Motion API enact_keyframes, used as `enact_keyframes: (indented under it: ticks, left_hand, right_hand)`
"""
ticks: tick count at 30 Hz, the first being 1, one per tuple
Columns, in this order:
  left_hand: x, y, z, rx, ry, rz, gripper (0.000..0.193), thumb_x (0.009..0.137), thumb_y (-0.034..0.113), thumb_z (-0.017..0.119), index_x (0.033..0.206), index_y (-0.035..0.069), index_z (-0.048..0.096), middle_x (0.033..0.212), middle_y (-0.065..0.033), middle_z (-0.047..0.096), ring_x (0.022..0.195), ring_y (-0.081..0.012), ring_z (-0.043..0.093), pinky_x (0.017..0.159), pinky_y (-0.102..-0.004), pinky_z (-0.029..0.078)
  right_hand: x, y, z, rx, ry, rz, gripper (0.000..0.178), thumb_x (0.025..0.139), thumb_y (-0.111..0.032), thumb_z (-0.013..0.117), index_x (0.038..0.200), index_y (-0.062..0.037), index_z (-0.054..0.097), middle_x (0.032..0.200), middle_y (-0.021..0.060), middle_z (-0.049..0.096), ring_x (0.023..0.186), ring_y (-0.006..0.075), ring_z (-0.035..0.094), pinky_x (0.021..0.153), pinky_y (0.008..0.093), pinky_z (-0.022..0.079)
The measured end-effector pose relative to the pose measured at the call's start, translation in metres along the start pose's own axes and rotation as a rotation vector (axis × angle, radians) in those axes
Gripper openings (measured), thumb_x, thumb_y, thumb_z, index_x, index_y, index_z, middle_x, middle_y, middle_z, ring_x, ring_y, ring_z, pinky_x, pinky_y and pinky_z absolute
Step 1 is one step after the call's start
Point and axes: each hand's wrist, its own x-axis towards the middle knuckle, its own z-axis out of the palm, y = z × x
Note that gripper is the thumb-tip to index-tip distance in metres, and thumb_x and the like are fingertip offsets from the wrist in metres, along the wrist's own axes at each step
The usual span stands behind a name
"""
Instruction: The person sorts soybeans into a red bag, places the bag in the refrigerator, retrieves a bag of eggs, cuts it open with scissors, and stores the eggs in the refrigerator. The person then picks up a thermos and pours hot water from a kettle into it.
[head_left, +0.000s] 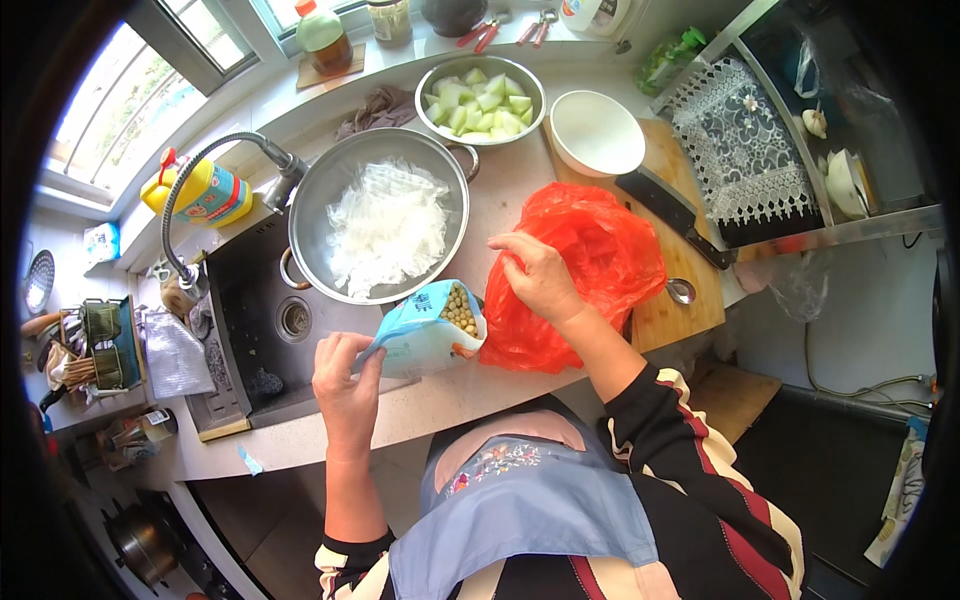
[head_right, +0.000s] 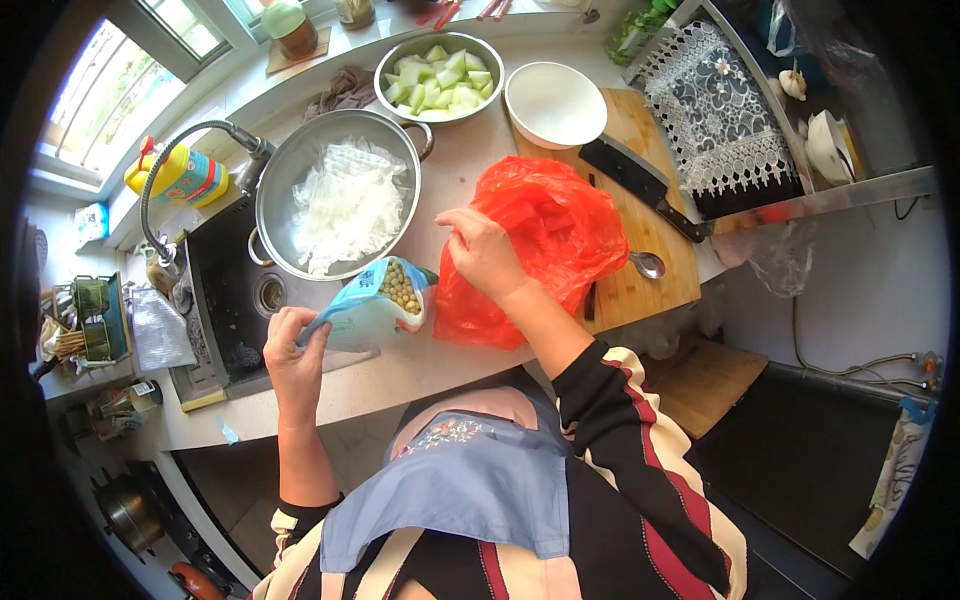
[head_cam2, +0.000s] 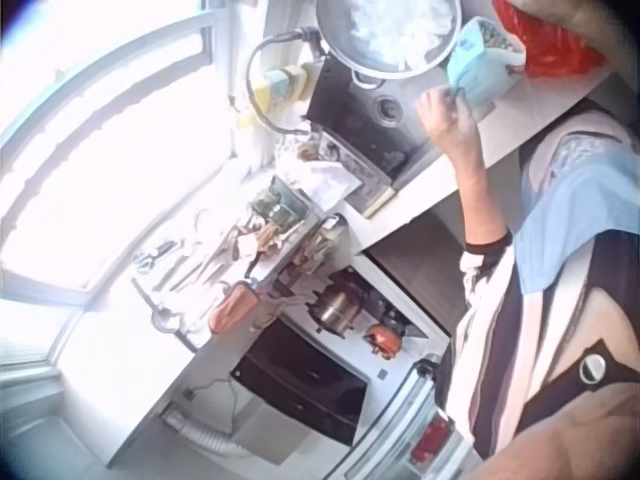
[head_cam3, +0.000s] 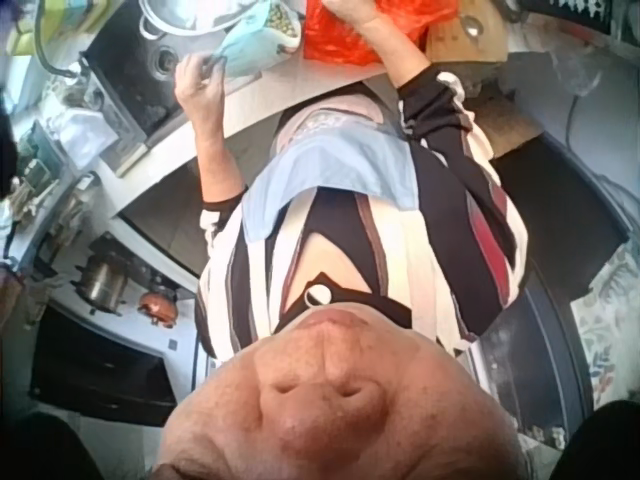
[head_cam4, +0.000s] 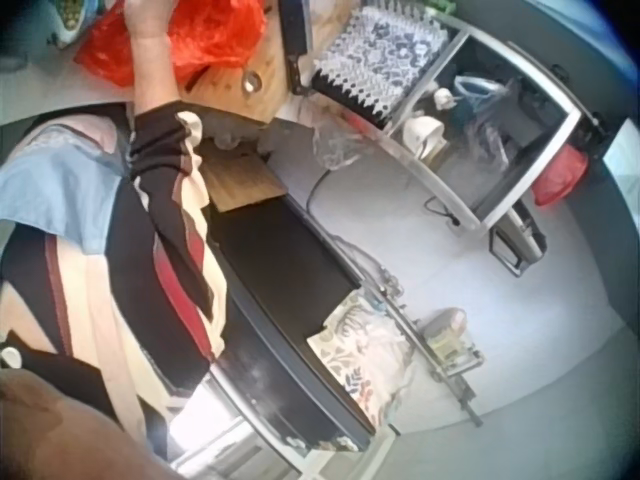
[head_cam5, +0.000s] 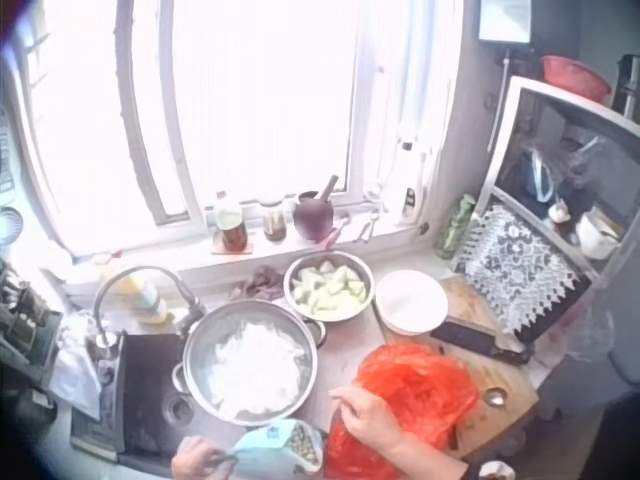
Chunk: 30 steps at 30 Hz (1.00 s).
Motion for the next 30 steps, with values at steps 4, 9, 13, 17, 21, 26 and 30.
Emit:
enact_keyframes:
  ticks: [4,9,13,17,21,26,30]
  left_hand:
    - [-0.002,-0.003,0.001,-0.104,0.002,-0.070,0.013,0.071,-0.005,0.066,0.081,0.000,0.059,0.078,-0.0090,0.058,0.075,-0.0242,0.054,0.069,-0.0325,0.043]
    - [0.000,0.001,0.002,-0.105,0.004,-0.057,0.015,0.071,-0.005,0.067,0.083,0.000,0.060,0.081,-0.0106,0.058,0.076,-0.0255,0.056,0.069,-0.0328,0.044]
    - [-0.002,-0.001,0.000,-0.104,0.026,-0.082,0.015,0.070,-0.005,0.067,0.083,0.001,0.060,0.081,-0.0097,0.058,0.077,-0.0252,0.055,0.070,-0.0330,0.044]
    - [0.001,0.000,0.003,-0.107,0.019,-0.046,0.016,0.070,-0.004,0.067,0.083,0.002,0.061,0.081,-0.0088,0.059,0.078,-0.0246,0.055,0.070,-0.0329,0.044]
    - [0.005,0.003,0.000,-0.112,0.006,-0.066,0.020,0.068,-0.002,0.069,0.087,0.003,0.063,0.083,-0.0085,0.059,0.080,-0.0242,0.055,0.071,-0.0329,0.045]
    - [0.003,-0.007,-0.005,-0.078,-0.023,-0.003,0.025,0.067,-0.001,0.070,0.090,0.004,0.063,0.085,-0.0084,0.059,0.081,-0.0250,0.054,0.072,-0.0338,0.044]
    - [0.012,0.004,-0.007,0.028,-0.058,0.121,0.028,0.066,0.001,0.071,0.092,0.004,0.063,0.088,-0.0085,0.059,0.083,-0.0264,0.053,0.073,-0.0357,0.044]
  right_hand:
    - [0.041,0.034,0.006,-0.272,0.090,-0.085,0.027,0.077,0.005,0.050,0.103,0.0009,0.060,0.110,0.0175,0.059,0.101,0.0326,0.058,0.086,0.0355,0.048]
    - [0.105,0.095,0.017,-0.765,0.155,0.130,0.024,0.076,0.005,0.051,0.097,0.0019,0.060,0.121,0.0206,0.051,0.108,0.0355,0.053,0.085,0.0405,0.050]
    - [0.129,0.094,0.019,-0.937,-0.074,0.113,0.016,0.081,-0.003,0.050,0.089,0.0014,0.063,0.105,0.0196,0.057,0.102,0.0331,0.057,0.079,0.0412,0.052]
    - [0.136,0.106,0.005,-1.053,0.025,0.073,0.013,0.081,-0.005,0.049,0.085,-0.0021,0.061,0.085,0.0157,0.064,0.082,0.0324,0.064,0.070,0.0424,0.053]
    - [0.098,0.026,-0.004,-0.411,0.189,-0.075,0.004,0.082,-0.004,0.056,0.082,-0.0009,0.059,0.077,0.0129,0.061,0.070,0.0231,0.062,0.060,0.0354,0.049]
    - [0.005,-0.098,-0.014,0.034,0.068,-0.299,0.009,0.077,-0.004,0.065,0.084,-0.0028,0.059,0.072,0.0115,0.055,0.061,0.0273,0.055,0.056,0.0338,0.046]
    - [-0.014,-0.106,-0.004,-0.058,0.021,-0.361,0.012,0.075,-0.005,0.067,0.084,-0.0012,0.059,0.074,0.0108,0.055,0.062,0.0252,0.054,0.054,0.0351,0.045]
